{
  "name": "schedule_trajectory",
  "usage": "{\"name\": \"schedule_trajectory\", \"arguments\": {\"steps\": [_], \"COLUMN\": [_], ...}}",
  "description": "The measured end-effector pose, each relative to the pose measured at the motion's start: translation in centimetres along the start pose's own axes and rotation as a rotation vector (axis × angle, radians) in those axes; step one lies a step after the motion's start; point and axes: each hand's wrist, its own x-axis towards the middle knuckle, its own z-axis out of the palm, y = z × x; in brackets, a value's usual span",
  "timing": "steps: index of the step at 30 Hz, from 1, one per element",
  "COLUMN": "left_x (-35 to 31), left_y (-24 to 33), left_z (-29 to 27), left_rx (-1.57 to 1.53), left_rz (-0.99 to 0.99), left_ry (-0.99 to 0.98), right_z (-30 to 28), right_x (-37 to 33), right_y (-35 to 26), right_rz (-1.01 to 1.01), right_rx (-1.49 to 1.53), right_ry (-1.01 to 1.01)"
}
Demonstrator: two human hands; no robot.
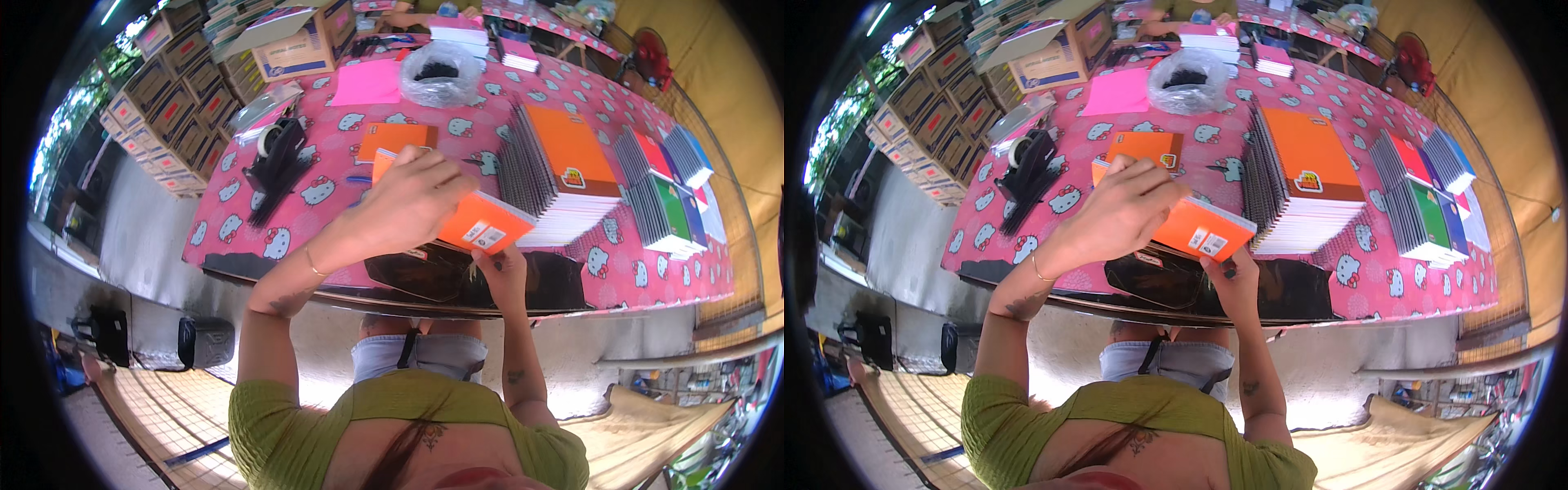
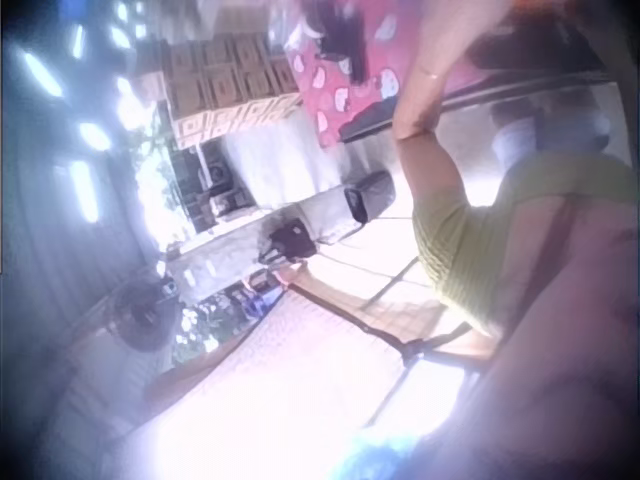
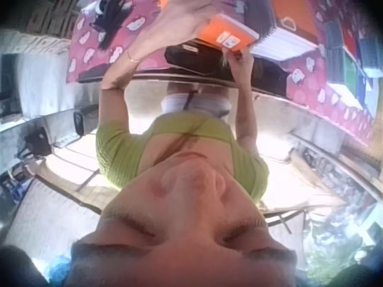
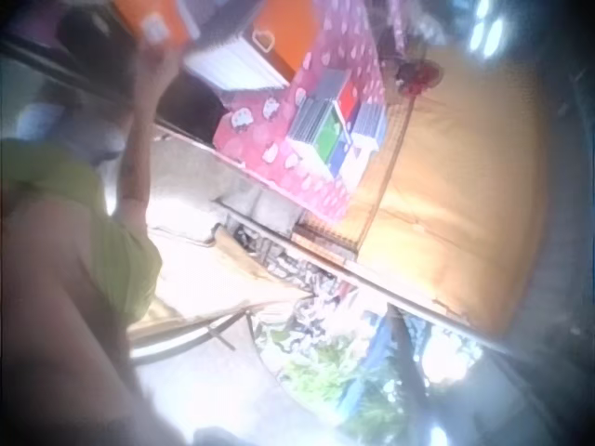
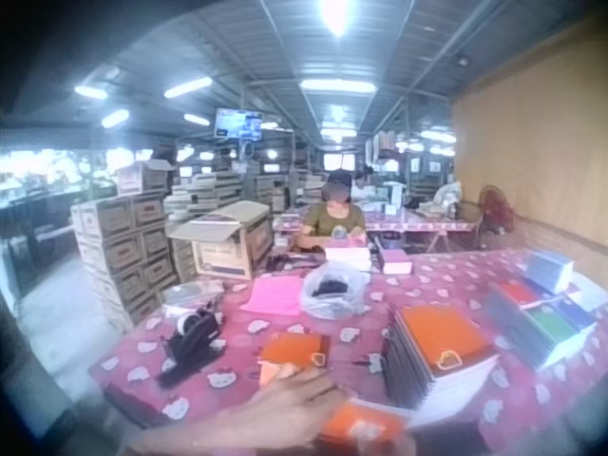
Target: The person takes spiral-bound notebooks from a stack and folds a thin orange strip over the edge of the notebook by hand.
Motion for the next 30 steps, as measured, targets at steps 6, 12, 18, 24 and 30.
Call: {"name": "schedule_trajectory", "arguments": {"steps": [6, 12, 18, 24, 30], "left_x": [-3.3, -11.7, -15.3, -28.1, -26.4], "left_y": [0.0, 1.3, -3.0, -20.7, -20.6], "left_z": [1.8, 6.0, 8.1, 4.5, 6.6], "left_rx": [0.106, 0.091, -0.511, 0.721, 0.772], "left_rz": [-0.078, -0.569, -1.093, -1.085, -0.862], "left_ry": [-0.144, 0.251, 0.334, -0.183, -0.050], "right_z": [1.2, 3.8, 3.5, -1.0, -1.9], "right_x": [-0.1, -0.9, 0.1, -0.1, -0.1], "right_y": [0.5, 1.0, 1.8, 3.2, 4.2], "right_rz": [-0.036, 0.092, 0.005, -0.005, -0.018], "right_rx": [-0.013, 0.212, 0.109, 0.215, 0.172], "right_ry": [-0.077, 0.017, 0.026, -0.062, -0.015]}}
